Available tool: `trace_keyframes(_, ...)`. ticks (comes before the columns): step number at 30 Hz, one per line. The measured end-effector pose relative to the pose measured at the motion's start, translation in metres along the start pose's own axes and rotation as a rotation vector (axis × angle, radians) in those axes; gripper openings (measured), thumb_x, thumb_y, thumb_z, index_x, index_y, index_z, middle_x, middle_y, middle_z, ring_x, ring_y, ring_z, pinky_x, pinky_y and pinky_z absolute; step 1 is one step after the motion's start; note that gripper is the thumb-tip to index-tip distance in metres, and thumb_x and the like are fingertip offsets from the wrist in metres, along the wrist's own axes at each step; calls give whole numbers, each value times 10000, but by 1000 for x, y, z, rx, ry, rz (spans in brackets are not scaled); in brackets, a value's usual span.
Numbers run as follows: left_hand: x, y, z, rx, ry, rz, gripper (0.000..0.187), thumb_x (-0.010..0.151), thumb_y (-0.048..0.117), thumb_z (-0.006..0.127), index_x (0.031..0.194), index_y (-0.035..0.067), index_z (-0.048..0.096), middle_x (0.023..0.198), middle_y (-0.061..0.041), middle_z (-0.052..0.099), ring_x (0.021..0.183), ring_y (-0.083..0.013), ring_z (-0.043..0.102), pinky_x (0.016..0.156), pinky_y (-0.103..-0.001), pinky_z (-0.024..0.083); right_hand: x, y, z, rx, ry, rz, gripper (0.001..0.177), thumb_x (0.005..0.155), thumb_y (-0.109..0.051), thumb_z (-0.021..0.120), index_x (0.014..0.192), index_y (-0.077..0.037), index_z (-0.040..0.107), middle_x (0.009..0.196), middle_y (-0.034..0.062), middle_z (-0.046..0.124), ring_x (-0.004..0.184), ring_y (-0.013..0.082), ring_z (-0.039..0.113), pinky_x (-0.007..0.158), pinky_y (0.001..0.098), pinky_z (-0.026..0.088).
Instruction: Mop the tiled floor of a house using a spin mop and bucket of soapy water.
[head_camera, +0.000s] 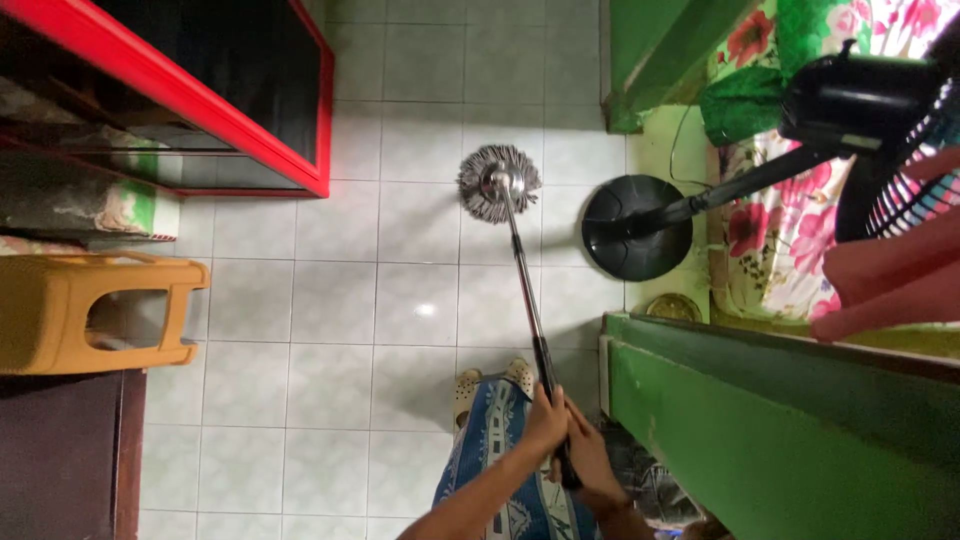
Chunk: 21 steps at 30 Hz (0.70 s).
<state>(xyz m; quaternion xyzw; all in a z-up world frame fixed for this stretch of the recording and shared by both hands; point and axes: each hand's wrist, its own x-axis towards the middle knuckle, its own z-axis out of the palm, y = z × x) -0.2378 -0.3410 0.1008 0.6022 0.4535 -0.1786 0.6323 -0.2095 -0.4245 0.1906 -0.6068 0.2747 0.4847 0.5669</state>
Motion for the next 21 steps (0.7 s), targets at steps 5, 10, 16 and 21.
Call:
trace_keyframes(5,94,21,4,38,182,205,707,1012,463,472,1549,71,230,1435,-294,475,1235,-509,505,1006,-542,440,80,-38,17,212,-102,-241,425,1025,-259,528,1412,-101,602,776,75,704,453,165,556,388,330,443)
trace_keyframes(10,130,87,-25,60,106,214,505,1002,380,445,1379,44,449,1208,-305,661,1137,-513,613,953,-557,501,127,-72,37,295,24,-271,432,1035,-221,594,1442,-79,589,982,75,751,655,149,691,510,321,539)
trace_keyframes(16,115,-19,11,139,51,305,680,1060,427,407,1553,-18,258,1355,-349,561,1205,-532,571,994,-537,487,117,25,-1,327,-93,-354,435,1080,-271,540,1478,-111,611,918,62,683,601,129,551,491,297,467)
trace_keyframes(21,9,-66,-12,236,-113,255,764,1063,441,421,1599,-10,116,1419,-367,496,1240,-537,538,1012,-516,470,27,82,10,140,171,-177,460,1044,-326,485,1456,-147,587,1177,51,732,813,127,677,653,285,554)
